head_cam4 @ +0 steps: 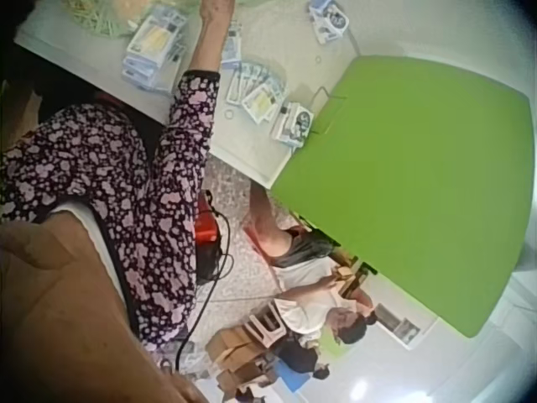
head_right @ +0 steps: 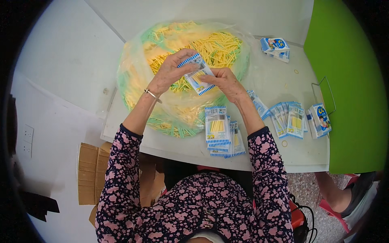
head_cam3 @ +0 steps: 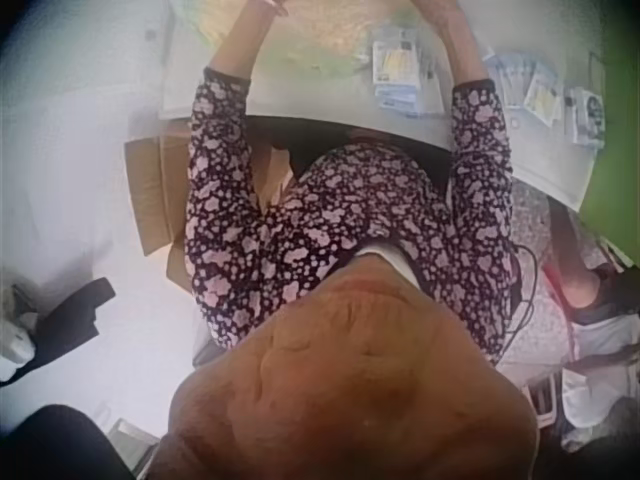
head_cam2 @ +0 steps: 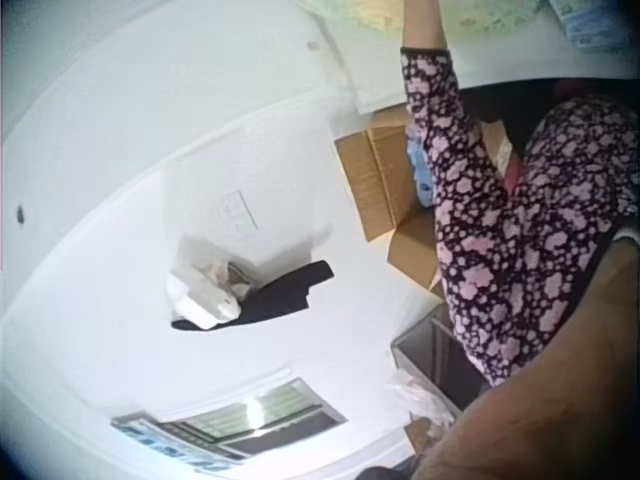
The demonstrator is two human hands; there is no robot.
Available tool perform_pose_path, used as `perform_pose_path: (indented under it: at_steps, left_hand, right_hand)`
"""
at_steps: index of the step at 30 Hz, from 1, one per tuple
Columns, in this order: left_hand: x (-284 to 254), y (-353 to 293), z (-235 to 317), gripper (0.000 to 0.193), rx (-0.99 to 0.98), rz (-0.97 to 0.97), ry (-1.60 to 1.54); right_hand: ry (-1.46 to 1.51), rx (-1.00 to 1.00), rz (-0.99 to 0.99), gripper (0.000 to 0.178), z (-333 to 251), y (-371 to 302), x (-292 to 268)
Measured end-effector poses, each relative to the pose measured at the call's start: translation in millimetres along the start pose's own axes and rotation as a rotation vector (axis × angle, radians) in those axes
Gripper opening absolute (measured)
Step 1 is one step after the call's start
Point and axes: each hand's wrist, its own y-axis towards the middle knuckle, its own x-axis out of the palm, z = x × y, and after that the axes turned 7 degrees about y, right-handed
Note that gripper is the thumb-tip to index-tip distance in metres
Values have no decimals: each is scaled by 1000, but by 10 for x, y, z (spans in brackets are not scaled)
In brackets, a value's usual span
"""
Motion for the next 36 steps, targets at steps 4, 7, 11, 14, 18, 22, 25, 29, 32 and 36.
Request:
perform_pose_path:
  at_steps: [4,7,11,14,18,22,25,29,32,36]
  left_hand:
    - [34,47,71,31,12,-140,184]
    - [124,80,103,30,66,-145,237]
    - [70,105,39,30,-105,-163,-133]
    - [-240,69,-309,29,-120,-191,160]
    - [-299,-103,-623,28,204,-232,939]
    - [-85,-109,-591,31,314,-359,1221]
    - [8,-76,-445,34,347,-397,1330]
    - [48,-76,-482,30,570,-354,1343]
    - [92,-37,-487,23,645,-351,1362]
    - [193,104,-476,12,678,-379,1383]
  right_hand:
    - [15,22,13,23,-20,-83,24]
    - [50,-6,43,23,3,-129,-8]
    - [39,-19,124,25,0,-204,-204]
    - [89,-74,210,24,-79,-337,-263]
    - [202,-120,246,22,31,-448,-365]
    - [207,-112,262,21,127,-467,-340]
    - [224,-102,255,21,116,-503,-338]
    - [227,-119,261,21,123,-524,-361]
    - [224,-105,259,22,146,-504,-367]
    - [233,-123,245,25,142,-496,-326]
